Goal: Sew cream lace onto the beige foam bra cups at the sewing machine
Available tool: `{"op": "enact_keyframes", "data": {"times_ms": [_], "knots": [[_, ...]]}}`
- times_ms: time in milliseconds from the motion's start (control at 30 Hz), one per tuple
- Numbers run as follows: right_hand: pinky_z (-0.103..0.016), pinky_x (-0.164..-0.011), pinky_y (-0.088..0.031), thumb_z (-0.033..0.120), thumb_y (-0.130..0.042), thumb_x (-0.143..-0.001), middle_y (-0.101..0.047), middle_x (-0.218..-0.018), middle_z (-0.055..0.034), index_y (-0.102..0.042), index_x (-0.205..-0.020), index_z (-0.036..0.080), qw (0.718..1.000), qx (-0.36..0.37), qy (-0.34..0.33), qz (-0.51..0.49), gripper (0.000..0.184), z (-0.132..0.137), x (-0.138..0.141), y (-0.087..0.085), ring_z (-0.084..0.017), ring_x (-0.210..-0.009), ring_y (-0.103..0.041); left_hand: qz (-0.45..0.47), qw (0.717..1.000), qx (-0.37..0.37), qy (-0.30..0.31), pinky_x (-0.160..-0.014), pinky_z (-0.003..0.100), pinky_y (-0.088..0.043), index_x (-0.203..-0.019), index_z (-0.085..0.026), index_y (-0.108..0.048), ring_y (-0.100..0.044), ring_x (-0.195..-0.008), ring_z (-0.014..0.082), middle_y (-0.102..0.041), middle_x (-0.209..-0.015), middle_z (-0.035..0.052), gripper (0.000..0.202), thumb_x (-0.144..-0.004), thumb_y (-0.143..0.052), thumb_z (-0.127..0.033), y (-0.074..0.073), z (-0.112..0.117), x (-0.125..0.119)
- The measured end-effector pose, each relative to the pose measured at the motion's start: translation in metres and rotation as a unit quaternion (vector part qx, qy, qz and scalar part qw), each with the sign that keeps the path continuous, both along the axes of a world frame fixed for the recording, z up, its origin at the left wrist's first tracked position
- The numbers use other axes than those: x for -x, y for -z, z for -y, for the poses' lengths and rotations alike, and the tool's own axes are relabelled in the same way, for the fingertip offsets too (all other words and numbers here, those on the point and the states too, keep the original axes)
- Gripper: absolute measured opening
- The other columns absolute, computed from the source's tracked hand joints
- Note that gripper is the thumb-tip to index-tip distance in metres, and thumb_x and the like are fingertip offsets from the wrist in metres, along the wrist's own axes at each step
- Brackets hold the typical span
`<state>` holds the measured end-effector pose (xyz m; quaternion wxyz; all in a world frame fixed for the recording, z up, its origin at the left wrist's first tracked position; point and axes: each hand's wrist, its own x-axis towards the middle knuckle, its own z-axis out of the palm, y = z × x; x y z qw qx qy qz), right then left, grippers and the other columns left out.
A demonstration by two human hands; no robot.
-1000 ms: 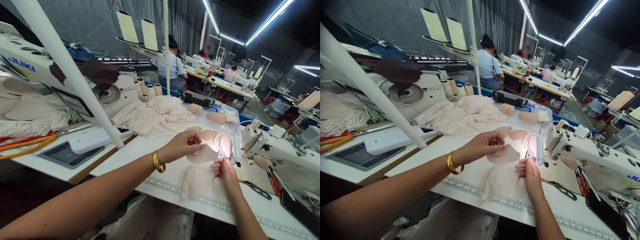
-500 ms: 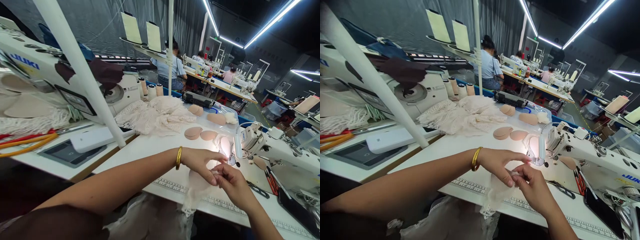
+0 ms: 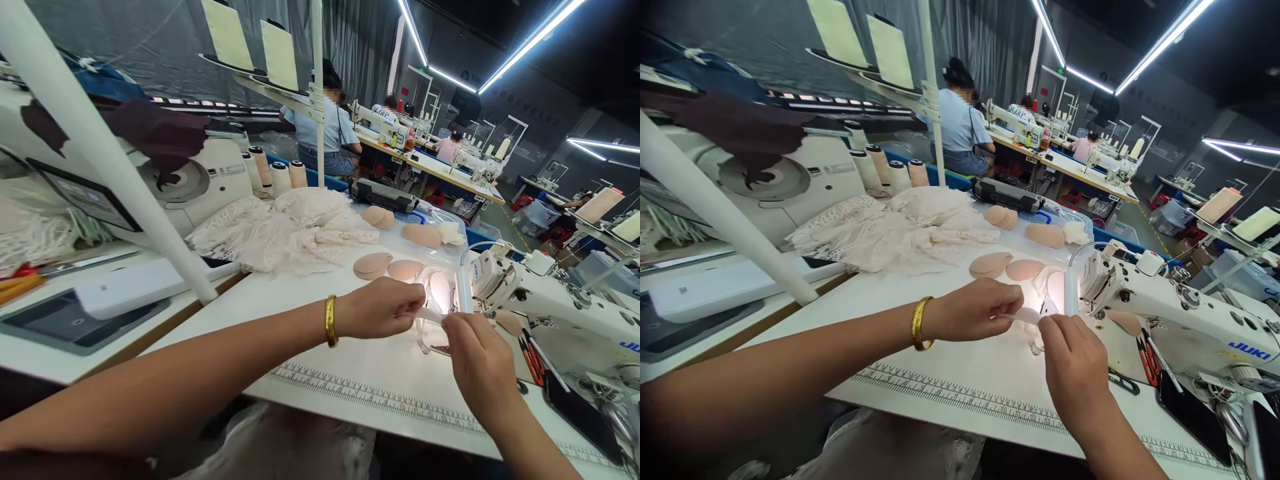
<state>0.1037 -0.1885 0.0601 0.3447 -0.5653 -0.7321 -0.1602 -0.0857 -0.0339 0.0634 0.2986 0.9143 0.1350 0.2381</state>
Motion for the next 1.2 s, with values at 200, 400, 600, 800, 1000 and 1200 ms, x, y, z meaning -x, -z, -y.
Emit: {"op": "enact_keyframes", "data": {"times_ms": [200,400,600,800,1000,1200], "knots": [[-0.029,-0.067,-0.048,0.006,-0.047,-0.102,-0.076,-0.100,-0.0049,-0.070,-0.109,0.024,0.989,-0.048,-0.049,0.131,0.030,-0.022,-0.021,0.067,-0.018,-0.076,-0.066,-0.090,0.938,-0.320,0.102,-0.061,0.033,-0.038,-0.079,-0.020,-0.059,-0.057,-0.068,0.0184,-0.065,-0.078,0.0008,0.014,-0.089,-0.066,-0.014,0.029,0.004,-0.001],[-0.028,-0.072,-0.052,0.009,-0.050,-0.103,-0.075,-0.099,-0.0039,-0.068,-0.116,0.022,0.972,0.069,-0.150,0.169,0.026,-0.032,-0.064,0.083,-0.019,-0.084,-0.067,-0.060,0.908,-0.400,0.106,-0.062,0.035,-0.040,-0.077,-0.019,-0.059,-0.055,-0.069,0.0192,-0.064,-0.077,0.0024,0.019,-0.084,-0.066,-0.003,0.054,0.004,-0.040],[-0.030,-0.075,-0.049,0.007,-0.048,-0.101,-0.073,-0.115,-0.0073,-0.067,-0.127,0.027,0.980,0.110,-0.097,0.135,0.038,-0.024,-0.085,0.080,-0.020,-0.093,-0.064,-0.049,0.922,-0.378,0.068,-0.065,0.035,-0.039,-0.067,-0.018,-0.055,-0.053,-0.071,0.0191,-0.062,-0.078,0.0032,0.025,-0.090,-0.063,-0.014,0.073,-0.004,-0.056],[-0.030,-0.069,-0.043,0.004,-0.045,-0.099,-0.066,-0.091,-0.0035,-0.069,-0.122,0.025,0.975,0.148,-0.135,0.100,0.039,-0.015,-0.081,0.074,-0.017,-0.078,-0.053,-0.044,0.932,-0.350,0.080,-0.074,0.034,-0.041,-0.074,-0.018,-0.057,-0.049,-0.074,0.0181,-0.061,-0.081,0.0018,0.025,-0.099,-0.057,-0.020,0.073,-0.001,-0.051],[-0.030,-0.069,-0.043,0.004,-0.045,-0.098,-0.065,-0.095,-0.0043,-0.069,-0.116,0.024,0.971,0.166,-0.163,0.057,0.036,-0.014,-0.080,0.069,-0.018,-0.081,-0.052,-0.053,0.940,-0.329,0.077,-0.075,0.034,-0.040,-0.081,-0.018,-0.061,-0.048,-0.075,0.0191,-0.060,-0.082,0.0030,0.017,-0.097,-0.059,-0.021,0.073,0.002,-0.053],[-0.030,-0.069,-0.042,0.002,-0.046,-0.096,-0.064,-0.093,-0.0042,-0.067,-0.113,0.024,0.968,0.178,-0.174,0.038,0.035,-0.013,-0.079,0.067,-0.018,-0.081,-0.051,-0.049,0.943,-0.319,0.076,-0.074,0.034,-0.040,-0.087,-0.018,-0.063,-0.049,-0.075,0.0193,-0.058,-0.081,0.0028,0.013,-0.098,-0.058,-0.022,0.072,0.003,-0.053]]}}
